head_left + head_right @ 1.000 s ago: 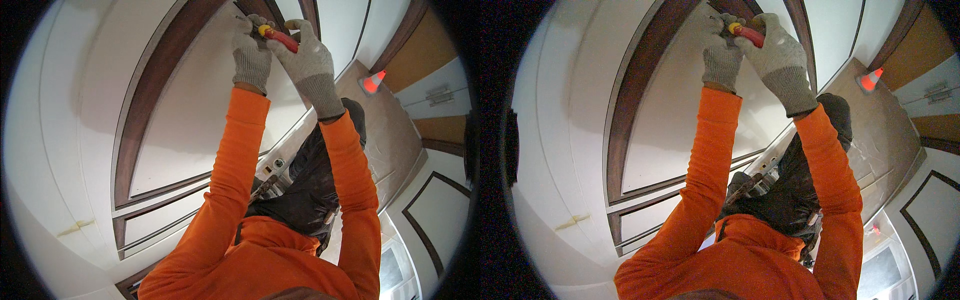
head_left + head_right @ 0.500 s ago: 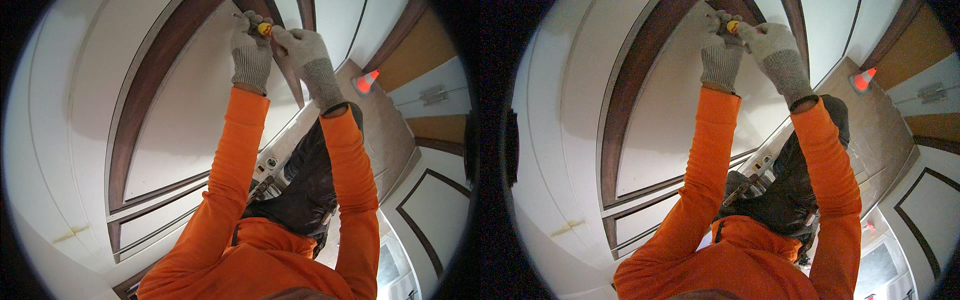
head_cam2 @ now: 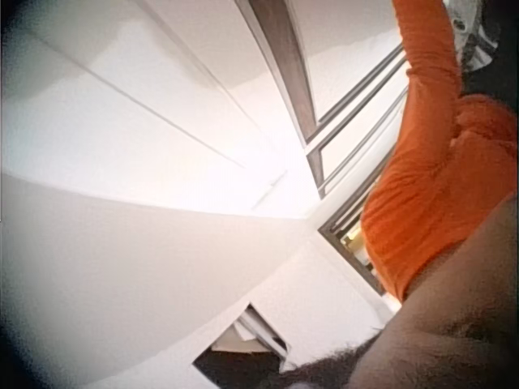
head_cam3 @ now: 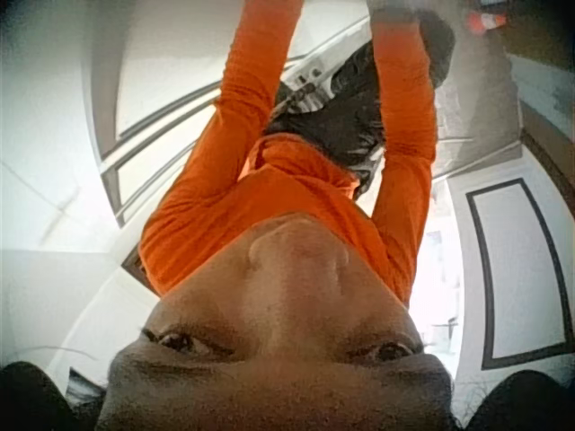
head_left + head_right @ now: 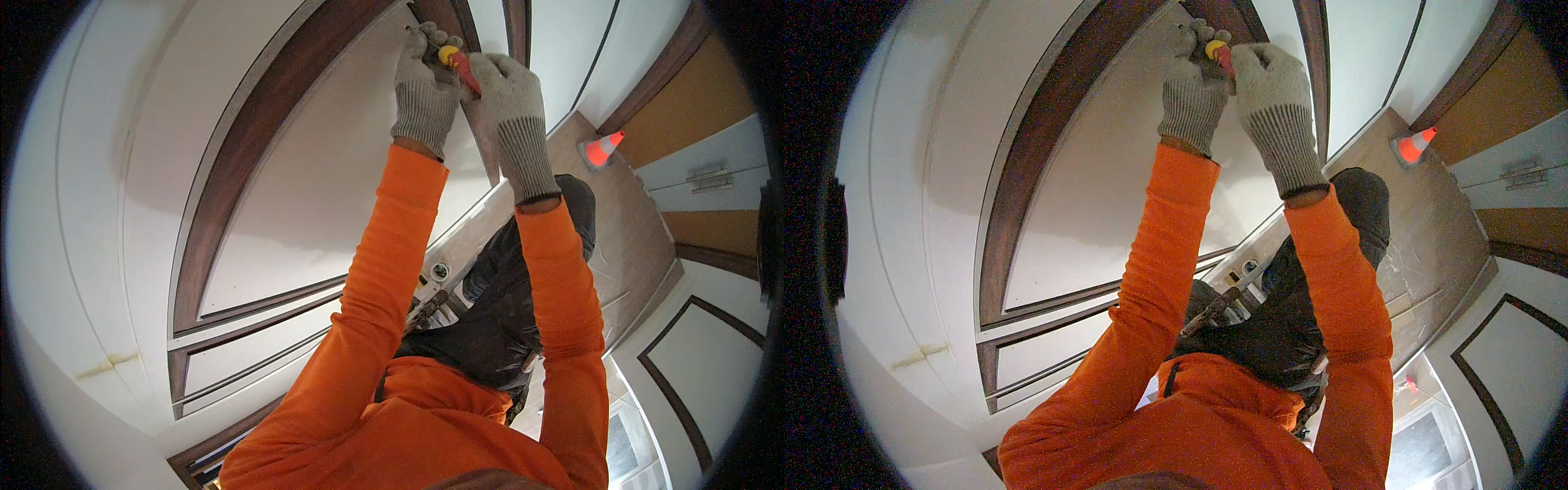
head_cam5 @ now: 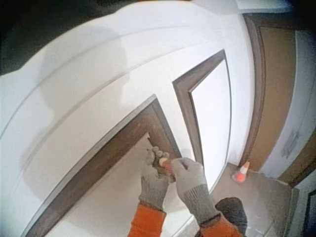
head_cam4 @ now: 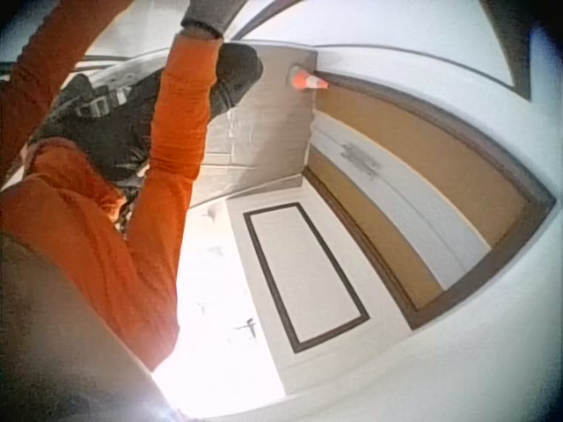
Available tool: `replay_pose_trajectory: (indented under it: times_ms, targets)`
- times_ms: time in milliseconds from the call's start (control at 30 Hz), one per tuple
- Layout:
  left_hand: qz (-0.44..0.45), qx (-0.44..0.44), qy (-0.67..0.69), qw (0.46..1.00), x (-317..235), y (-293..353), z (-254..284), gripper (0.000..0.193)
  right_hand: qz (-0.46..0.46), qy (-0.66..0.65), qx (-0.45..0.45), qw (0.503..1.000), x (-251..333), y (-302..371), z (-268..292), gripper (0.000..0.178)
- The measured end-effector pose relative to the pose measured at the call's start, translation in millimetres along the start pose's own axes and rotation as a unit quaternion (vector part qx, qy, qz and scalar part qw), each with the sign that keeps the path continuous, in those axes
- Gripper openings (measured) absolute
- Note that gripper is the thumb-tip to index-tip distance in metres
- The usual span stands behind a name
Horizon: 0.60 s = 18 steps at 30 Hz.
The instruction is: The person uses a screwdriver to fasten screws into a white ceiling panel, securing it to the surrounding wooden trim. The person is positioned on a ladder and works on the ceiling surface, repeatedly driving screws into pre-drilled holes.
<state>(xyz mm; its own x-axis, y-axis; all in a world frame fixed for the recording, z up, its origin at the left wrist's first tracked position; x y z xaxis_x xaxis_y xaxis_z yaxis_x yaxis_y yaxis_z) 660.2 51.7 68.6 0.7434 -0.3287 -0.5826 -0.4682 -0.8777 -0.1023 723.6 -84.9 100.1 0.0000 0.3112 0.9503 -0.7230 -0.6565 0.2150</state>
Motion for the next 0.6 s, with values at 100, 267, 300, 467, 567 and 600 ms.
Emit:
replay_pose_trajectory:
  times_ms: [100,267,300,467,567,600]
  targets:
    - [-0.007,-0.006,-0.01,1.0,-1.8,-3.4,-3.9,0.014,0.04,0.025,-0.009,0.999,7.2,-2.5,8.5,0.057]
    - [-0.03,-0.049,-0.027,0.998,-1.2,-4.2,-7.5,0.013,0.209,0.274,-0.157,0.925,16.6,30.0,18.4,0.056]
    - [-0.023,-0.057,-0.025,0.998,-1.2,-3.4,-7.9,0.013,0.212,0.3,-0.166,0.915,16.9,31.1,16.1,0.055]
    - [-0.016,-0.025,-0.003,1.0,1.4,-4.2,-12.6,0.013,0.034,0.165,-0.097,0.981,16.4,17.5,19.1,0.043]
    - [-0.02,-0.053,-0.011,0.998,-1.4,-3.6,-8.8,0.015,0.169,0.235,-0.114,0.95,18.3,1.0,17.5,0.039]
    - [-0.044,-0.014,-0.053,0.998,-3.0,-7.2,-5.5,0.015,0.179,0.218,-0.126,0.951,17.6,5.5,17.3,0.042]
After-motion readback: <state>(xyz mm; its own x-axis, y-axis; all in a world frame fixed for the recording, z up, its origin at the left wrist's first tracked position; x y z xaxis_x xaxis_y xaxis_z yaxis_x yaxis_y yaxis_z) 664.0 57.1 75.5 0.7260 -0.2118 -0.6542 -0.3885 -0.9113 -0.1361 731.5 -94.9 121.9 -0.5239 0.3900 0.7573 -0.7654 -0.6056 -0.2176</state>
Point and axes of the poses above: each hand's wrist, its own y-axis away from the middle knuckle, its own z-axis out of the back of the hand, x = y × z, the point moved 6 cm from there along -y, towards the middle knuckle, and after that the axes turned 12 degrees about -z, right-handed, at the moved point
